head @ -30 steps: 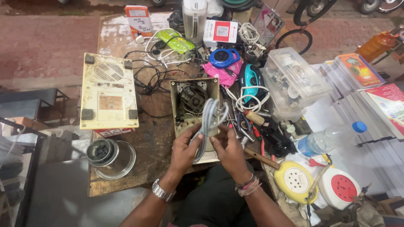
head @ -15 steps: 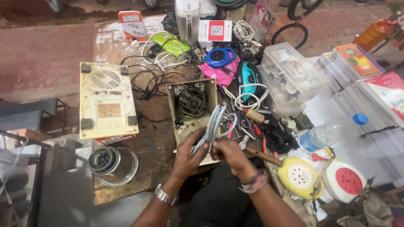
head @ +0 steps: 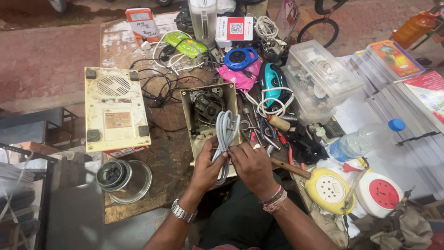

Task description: The person unpacks a new power cord, strips the wire ends with pliers, and connects the cord to the internal wiring of an open electrical appliance box. The person manipulates the wires and components inside the box to complete the connection.

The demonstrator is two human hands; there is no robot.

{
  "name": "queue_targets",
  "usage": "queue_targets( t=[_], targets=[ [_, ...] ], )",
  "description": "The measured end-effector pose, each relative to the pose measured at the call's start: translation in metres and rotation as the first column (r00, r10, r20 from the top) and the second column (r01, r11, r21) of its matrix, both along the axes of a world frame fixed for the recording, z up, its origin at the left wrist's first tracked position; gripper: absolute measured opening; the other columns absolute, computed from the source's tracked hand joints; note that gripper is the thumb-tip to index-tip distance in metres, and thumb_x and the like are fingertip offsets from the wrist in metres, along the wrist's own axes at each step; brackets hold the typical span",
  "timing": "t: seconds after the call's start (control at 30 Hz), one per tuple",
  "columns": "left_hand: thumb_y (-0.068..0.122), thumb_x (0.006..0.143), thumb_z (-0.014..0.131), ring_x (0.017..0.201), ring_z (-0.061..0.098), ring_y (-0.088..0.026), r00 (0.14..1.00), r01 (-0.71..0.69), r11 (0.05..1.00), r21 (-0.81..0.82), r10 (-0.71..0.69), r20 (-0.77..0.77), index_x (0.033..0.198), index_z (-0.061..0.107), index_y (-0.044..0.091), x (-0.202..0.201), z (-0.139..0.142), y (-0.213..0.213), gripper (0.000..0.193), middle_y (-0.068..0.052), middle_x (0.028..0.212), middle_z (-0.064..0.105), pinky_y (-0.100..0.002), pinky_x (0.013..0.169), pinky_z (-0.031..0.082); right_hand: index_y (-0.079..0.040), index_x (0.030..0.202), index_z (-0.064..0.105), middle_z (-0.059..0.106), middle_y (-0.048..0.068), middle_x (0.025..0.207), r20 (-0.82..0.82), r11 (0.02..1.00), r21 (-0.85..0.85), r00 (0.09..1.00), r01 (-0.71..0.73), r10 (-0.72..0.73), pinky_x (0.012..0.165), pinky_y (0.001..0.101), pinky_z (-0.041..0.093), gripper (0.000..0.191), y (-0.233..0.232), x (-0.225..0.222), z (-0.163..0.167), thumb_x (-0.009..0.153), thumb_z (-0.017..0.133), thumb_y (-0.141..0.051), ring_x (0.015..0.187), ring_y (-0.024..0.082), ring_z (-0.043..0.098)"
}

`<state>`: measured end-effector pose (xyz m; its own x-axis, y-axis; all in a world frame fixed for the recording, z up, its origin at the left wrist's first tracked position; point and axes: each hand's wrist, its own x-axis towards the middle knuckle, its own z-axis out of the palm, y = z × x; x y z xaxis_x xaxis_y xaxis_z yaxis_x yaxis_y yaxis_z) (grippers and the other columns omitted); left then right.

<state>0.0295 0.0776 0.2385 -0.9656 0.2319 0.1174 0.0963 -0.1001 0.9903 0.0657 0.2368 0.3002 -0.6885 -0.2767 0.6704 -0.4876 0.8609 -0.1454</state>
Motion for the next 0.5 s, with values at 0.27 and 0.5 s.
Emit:
queue_targets(
  t=[0.27, 0.5],
  targets=[
    [0.008, 0.096, 0.069, 0.107, 0.067, -0.022, 0.909, -0.109, 0.978, -0.176, 0.026, -0.415, 0.138, 0.057, -0.001, 0.005, 0.023, -0.006, 0.044, -0.014, 0.116, 0.066, -0.033, 0.091, 0.054, -0.009, 0.089, 0.065, 0.061, 0.005, 0.076, 0.596, 0.500, -0.794, 0.601, 0.344, 0.533, 0.067, 0.0398, 0.045, 0.017, 0.011, -0.017, -0.045, 0.095, 0.065, -0.024, 0.070, 0.025, 0.060],
    [0.009, 0.097, 0.066, 0.115, 0.067, -0.020, 0.982, -0.064, 0.995, -0.074, 0.049, -0.183, 0.138, 0.054, -0.004, 0.001, 0.006, -0.003, 0.044, -0.013, 0.125, 0.067, -0.032, 0.098, 0.055, -0.007, 0.101, 0.067, 0.066, 0.006, 0.086, 0.514, 0.769, -0.625, 0.812, 0.134, 0.276, 0.068, 0.0390, 0.045, 0.019, 0.009, -0.009, -0.038, 0.093, 0.069, -0.023, 0.078, 0.026, 0.063]
  ],
)
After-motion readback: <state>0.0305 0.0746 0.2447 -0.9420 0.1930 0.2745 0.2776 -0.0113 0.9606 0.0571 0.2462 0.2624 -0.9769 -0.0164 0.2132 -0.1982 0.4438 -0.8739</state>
